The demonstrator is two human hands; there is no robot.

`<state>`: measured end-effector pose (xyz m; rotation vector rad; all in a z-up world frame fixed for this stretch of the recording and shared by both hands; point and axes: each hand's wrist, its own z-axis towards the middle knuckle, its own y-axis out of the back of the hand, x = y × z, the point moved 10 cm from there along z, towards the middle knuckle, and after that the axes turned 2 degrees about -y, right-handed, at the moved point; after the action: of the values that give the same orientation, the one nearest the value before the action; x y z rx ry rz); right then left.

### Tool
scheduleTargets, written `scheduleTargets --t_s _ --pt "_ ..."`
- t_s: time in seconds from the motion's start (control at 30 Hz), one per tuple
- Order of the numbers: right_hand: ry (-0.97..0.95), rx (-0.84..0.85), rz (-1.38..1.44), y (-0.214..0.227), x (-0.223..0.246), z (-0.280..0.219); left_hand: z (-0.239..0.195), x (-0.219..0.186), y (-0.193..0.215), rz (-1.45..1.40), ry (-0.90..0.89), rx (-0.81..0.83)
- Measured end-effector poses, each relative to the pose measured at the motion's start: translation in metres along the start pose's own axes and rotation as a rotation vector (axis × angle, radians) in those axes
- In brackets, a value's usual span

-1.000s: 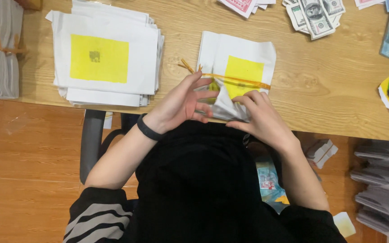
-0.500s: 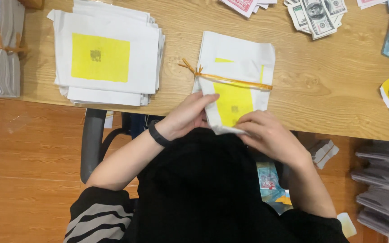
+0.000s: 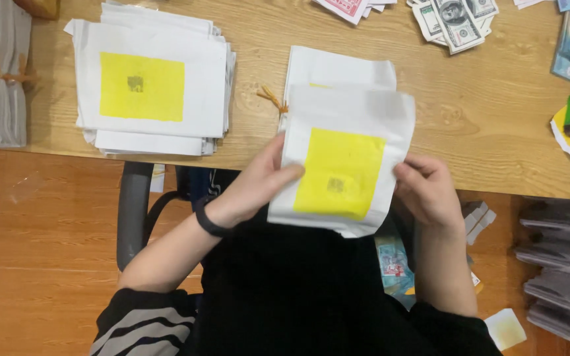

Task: Bundling stacks of ritual paper using rubber bands and ties

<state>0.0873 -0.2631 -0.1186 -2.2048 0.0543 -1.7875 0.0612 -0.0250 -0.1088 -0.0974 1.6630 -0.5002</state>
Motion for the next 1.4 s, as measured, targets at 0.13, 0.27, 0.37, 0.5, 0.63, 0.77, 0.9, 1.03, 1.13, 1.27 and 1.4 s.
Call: scheduleTargets --t_s 0.13,0.27,0.37,0.5,0.63,0.77,0.9,1.03,1.13,1.27,1.4 --pt "0.152 -0.123 -0.060 0.014 0.009 0.031 -0.001 -0.100 -0.016 0.671 -0.521 -0.264" --pt "0.361 -0.156 -0.174 -0.045 0.070 0.029 0.000 -0.124 -0.054 0.757 -0.676 -0.205" --pt "0.445 -0.108 -0.266 -0.074 0.090 0.040 0.013 -0.118 -0.059 0.621 -0.585 -0.125" --pt "0.407 -0.045 -0.192 -0.091 0.097 0.046 0.022 -0.108 -0.052 0.471 -0.494 -0.077" --pt "0.342 -0.011 -0.100 -0.081 0.085 0.052 0.021 -0.107 -0.047 0.401 -0.472 -0.068" --pt "0.333 0.022 -0.053 -0.084 0.086 0.051 0.019 -0.107 -0.047 0.388 -0.468 -0.068" --pt "0.302 0.034 -0.001 -0.087 0.088 0.048 0.014 -0.112 -0.049 0.370 -0.458 -0.052" --pt "0.247 0.036 0.059 -0.093 0.090 0.041 0.009 -0.122 -0.055 0.444 -0.413 -0.050" --pt "0.257 0.055 0.040 -0.097 0.093 0.041 0.008 -0.123 -0.055 0.437 -0.420 -0.055" --pt "0.285 0.078 0.047 -0.100 0.097 0.040 0.007 -0.125 -0.056 0.420 -0.402 -0.050" --pt "0.248 0.035 0.032 -0.096 0.094 0.042 0.010 -0.121 -0.054 0.421 -0.401 -0.049"
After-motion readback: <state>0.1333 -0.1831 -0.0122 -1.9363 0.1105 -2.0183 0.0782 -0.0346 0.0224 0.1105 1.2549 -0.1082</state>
